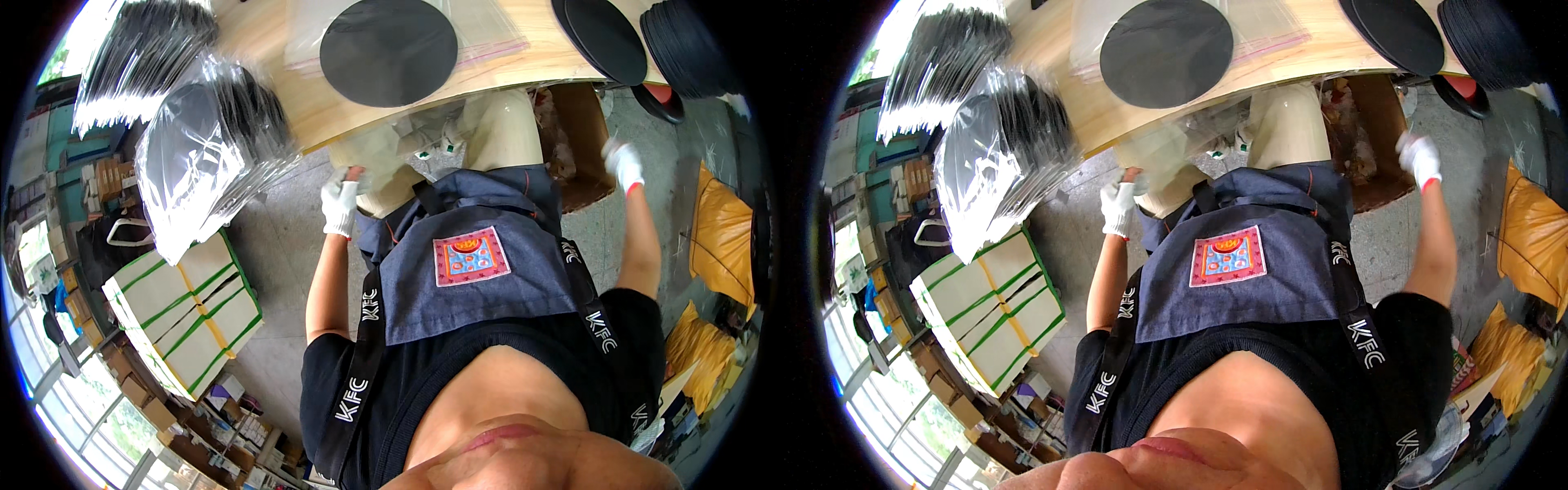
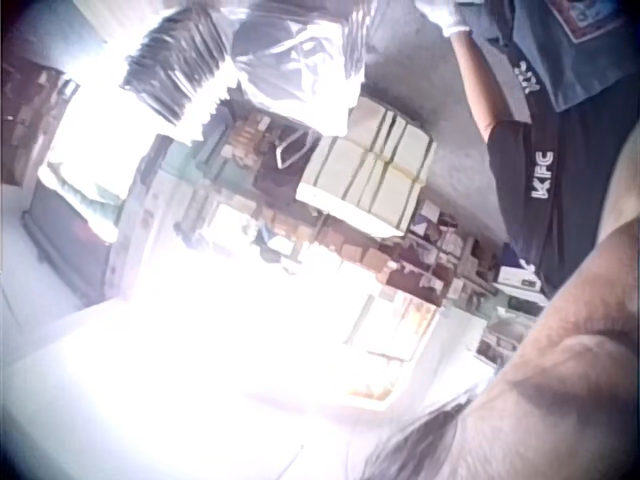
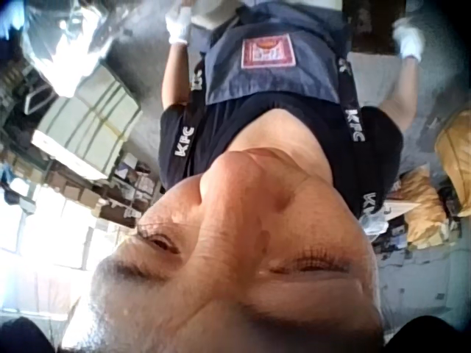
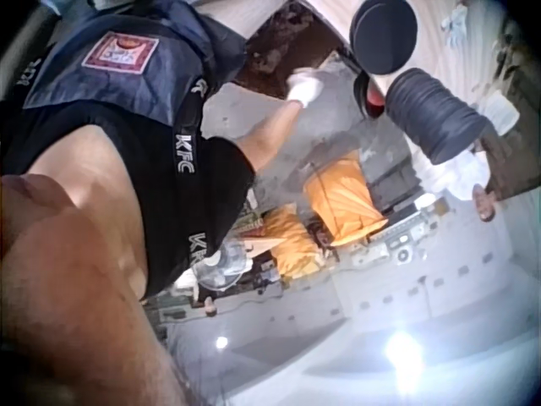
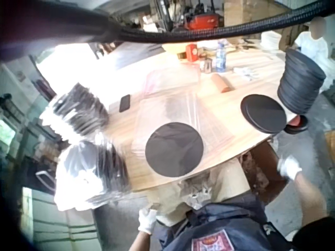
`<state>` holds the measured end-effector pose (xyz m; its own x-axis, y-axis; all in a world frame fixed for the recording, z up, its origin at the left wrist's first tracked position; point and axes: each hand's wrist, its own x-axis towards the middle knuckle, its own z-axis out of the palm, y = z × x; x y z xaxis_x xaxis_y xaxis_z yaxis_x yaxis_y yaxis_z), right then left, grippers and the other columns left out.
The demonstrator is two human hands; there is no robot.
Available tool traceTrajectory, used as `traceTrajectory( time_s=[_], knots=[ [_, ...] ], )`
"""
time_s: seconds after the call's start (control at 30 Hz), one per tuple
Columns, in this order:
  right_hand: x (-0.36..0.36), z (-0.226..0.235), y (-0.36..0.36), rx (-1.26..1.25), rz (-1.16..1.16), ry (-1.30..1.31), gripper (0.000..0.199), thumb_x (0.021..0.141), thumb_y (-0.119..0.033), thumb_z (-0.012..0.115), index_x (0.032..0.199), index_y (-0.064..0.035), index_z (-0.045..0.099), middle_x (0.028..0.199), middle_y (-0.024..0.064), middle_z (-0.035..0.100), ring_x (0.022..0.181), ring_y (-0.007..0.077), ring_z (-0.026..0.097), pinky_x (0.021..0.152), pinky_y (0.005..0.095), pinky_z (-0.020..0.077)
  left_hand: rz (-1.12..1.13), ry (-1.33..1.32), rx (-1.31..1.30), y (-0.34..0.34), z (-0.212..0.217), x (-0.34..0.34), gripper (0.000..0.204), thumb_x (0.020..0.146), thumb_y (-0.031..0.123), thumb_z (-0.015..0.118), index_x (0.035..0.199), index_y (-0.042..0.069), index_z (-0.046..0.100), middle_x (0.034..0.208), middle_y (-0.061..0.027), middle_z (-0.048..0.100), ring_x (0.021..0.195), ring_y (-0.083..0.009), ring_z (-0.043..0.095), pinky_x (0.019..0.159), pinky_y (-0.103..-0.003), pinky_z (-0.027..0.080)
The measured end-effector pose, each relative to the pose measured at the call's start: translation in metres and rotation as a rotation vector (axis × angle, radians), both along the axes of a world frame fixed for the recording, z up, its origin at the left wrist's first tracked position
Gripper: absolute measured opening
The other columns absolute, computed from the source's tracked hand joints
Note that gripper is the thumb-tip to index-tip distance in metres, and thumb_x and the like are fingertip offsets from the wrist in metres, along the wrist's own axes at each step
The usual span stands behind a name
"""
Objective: The person places black circular discs into plastic bags one at a time by hand and then adds each bagged disc to a stack of finished items.
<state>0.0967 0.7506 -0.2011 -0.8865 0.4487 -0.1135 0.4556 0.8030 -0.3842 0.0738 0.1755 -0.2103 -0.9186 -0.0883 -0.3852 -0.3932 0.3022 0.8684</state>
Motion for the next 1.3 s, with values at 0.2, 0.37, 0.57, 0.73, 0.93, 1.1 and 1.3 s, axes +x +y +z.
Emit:
traceTrajectory(
  time_s=[0.2, 0.37, 0.57, 0.73, 0.93, 1.1, 1.3],
  knots=[
    [0.008, -0.005, -0.044, 0.312, 0.561, -0.423, 0.032, 0.088, -0.037, 0.054, 0.095, -0.0063, 0.061, 0.085, 0.0176, 0.066, 0.079, 0.0372, 0.063, 0.073, 0.0464, 0.0506, -0.39, 1.078, -1.035, -0.003, 0.019, -0.032, 0.032, 0.071, 0.011, 0.071, 0.102, 0.017, 0.066, 0.098, -0.0074, 0.063, 0.088, -0.0283, 0.059, 0.076, -0.042, 0.048],
    [-0.106, 0.04, -0.145, 0.571, 1.025, 0.623, 0.052, 0.073, -0.022, 0.069, 0.124, -0.0207, 0.057, 0.119, 0.0006, 0.06, 0.105, 0.0238, 0.057, 0.092, 0.0384, 0.0443, -0.732, 1.323, -0.84, 0.026, 0.029, -0.072, 0.043, 0.065, 0.008, 0.073, 0.106, 0.015, 0.06, 0.111, -0.0069, 0.06, 0.097, -0.0304, 0.054, 0.077, -0.049, 0.04],
    [-0.13, 0.018, -0.166, 0.196, 1.228, 0.642, 0.044, 0.071, -0.023, 0.071, 0.114, -0.0141, 0.067, 0.117, 0.0011, 0.064, 0.106, 0.0225, 0.059, 0.094, 0.0377, 0.0431, -0.711, 1.087, -0.612, 0.016, 0.031, -0.054, 0.021, 0.068, 0.007, 0.07, 0.088, 0.007, 0.069, 0.101, -0.0071, 0.067, 0.101, -0.0277, 0.061, 0.092, -0.045, 0.043],
    [-0.106, 0.012, -0.185, 0.02, 0.868, 0.723, 0.014, 0.083, -0.027, 0.065, 0.086, -0.0129, 0.065, 0.078, 0.0082, 0.065, 0.075, 0.0265, 0.062, 0.067, 0.0384, 0.0466, -0.093, 0.49, -0.236, 0.019, 0.015, -0.023, 0.017, 0.086, 0.018, 0.06, 0.086, 0.004, 0.069, 0.078, -0.0051, 0.064, 0.074, -0.0167, 0.057, 0.07, -0.03, 0.045],
    [-0.102, 0.017, -0.212, 0.045, 0.548, 0.46, 0.026, 0.083, -0.019, 0.061, 0.108, -0.0132, 0.059, 0.071, 0.0042, 0.063, 0.068, 0.0246, 0.062, 0.06, 0.0385, 0.0455, 0.353, 0.129, 0.097, 0.035, -0.013, -0.03, 0.023, 0.086, 0.023, 0.063, 0.071, 0.006, 0.063, 0.068, 0.003, 0.055, 0.063, -0.0072, 0.043, 0.059, -0.026, 0.036],
    [-0.103, 0.039, -0.21, 0.113, 0.441, 0.458, 0.035, 0.079, -0.016, 0.06, 0.114, -0.0139, 0.06, 0.091, 0.0068, 0.066, 0.083, 0.0247, 0.062, 0.072, 0.039, 0.0469, 0.454, 0.094, 0.32, 0.034, -0.028, -0.024, 0.022, 0.087, 0.026, 0.062, 0.093, 0.005, 0.061, 0.071, 0.0012, 0.057, 0.065, -0.0087, 0.052, 0.056, -0.024, 0.041],
    [-0.078, 0.027, -0.243, 0.125, 0.957, 0.638, 0.042, 0.081, -0.035, 0.065, 0.119, -0.0164, 0.06, 0.128, 0.0065, 0.055, 0.116, 0.0231, 0.053, 0.101, 0.0408, 0.0383, 0.278, -0.061, 0.393, 0.046, 0.0, -0.028, 0.018, 0.09, 0.019, 0.058, 0.102, 0.006, 0.059, 0.093, -0.0063, 0.062, 0.074, -0.014, 0.06, 0.061, -0.029, 0.051]
  ],
)
